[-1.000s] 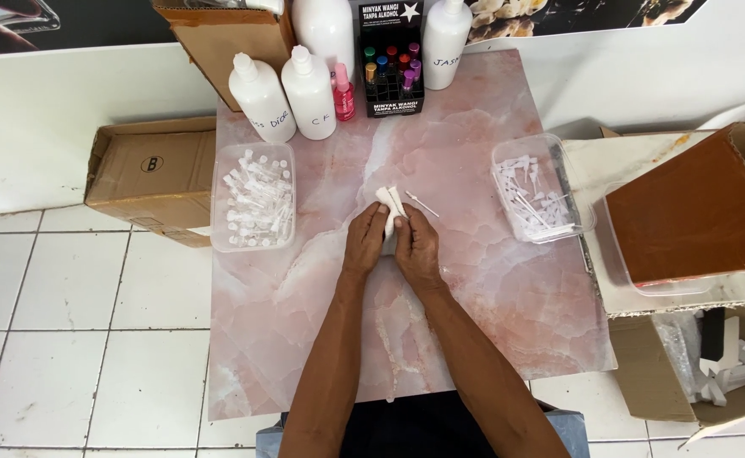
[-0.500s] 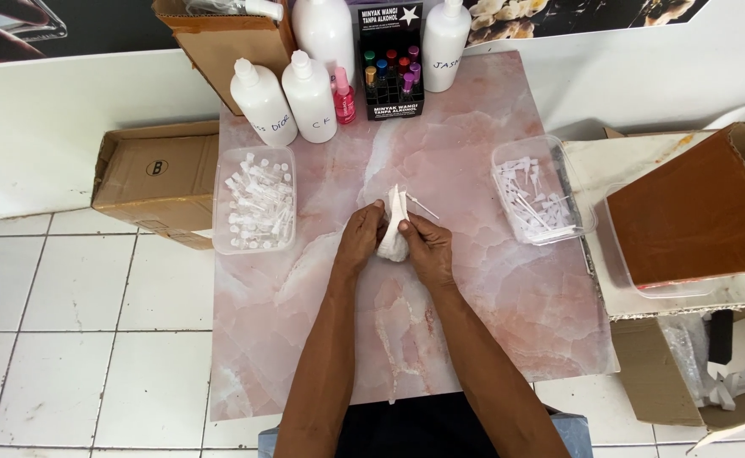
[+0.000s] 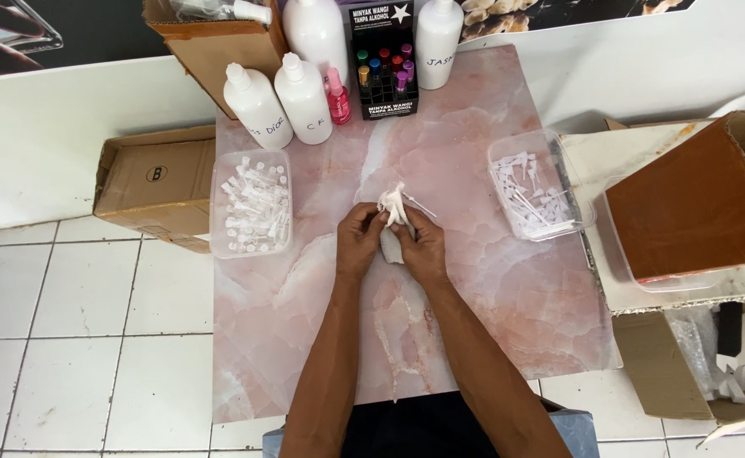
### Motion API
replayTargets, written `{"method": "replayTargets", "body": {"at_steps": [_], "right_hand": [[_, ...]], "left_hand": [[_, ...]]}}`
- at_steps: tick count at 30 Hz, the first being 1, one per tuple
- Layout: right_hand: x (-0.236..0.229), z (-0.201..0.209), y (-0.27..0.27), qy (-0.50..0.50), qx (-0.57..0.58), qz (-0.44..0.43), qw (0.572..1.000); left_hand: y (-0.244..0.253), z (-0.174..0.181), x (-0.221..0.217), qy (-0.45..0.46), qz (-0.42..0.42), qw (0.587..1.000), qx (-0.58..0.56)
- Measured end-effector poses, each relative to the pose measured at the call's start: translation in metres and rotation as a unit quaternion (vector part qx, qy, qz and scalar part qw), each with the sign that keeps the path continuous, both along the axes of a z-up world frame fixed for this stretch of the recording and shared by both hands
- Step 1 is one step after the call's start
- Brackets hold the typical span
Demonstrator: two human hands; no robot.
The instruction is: Assembling perfume tester sticks by inserting them into small white fabric pouches on a table.
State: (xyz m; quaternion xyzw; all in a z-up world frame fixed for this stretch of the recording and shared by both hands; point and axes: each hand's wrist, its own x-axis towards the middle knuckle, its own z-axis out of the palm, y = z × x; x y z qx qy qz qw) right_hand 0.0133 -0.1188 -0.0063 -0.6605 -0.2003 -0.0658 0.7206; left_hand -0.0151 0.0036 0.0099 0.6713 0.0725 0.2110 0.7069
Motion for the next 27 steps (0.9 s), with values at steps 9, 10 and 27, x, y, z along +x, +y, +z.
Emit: {"method": "replayTargets", "body": {"at_steps": [9, 10, 27], "right_hand": [[0.001, -0.025, 0.005, -0.038, -0.093, -0.025, 0.995], [0.004, -0.032, 0.005, -0.037, -0.093, -0.024, 0.995], [-0.010, 0.009, 0.001, -0.118, -0.093, -0.083, 0.985]], "left_hand": [[0.000, -0.022, 0.003, -0.024, 0.016, 0.999, -0.029], [0.000, -0.022, 0.004, -0.024, 0.017, 0.999, -0.028], [-0.006, -0.012, -0.001, -0.021, 0.090, 0.995, -0.031]]}}
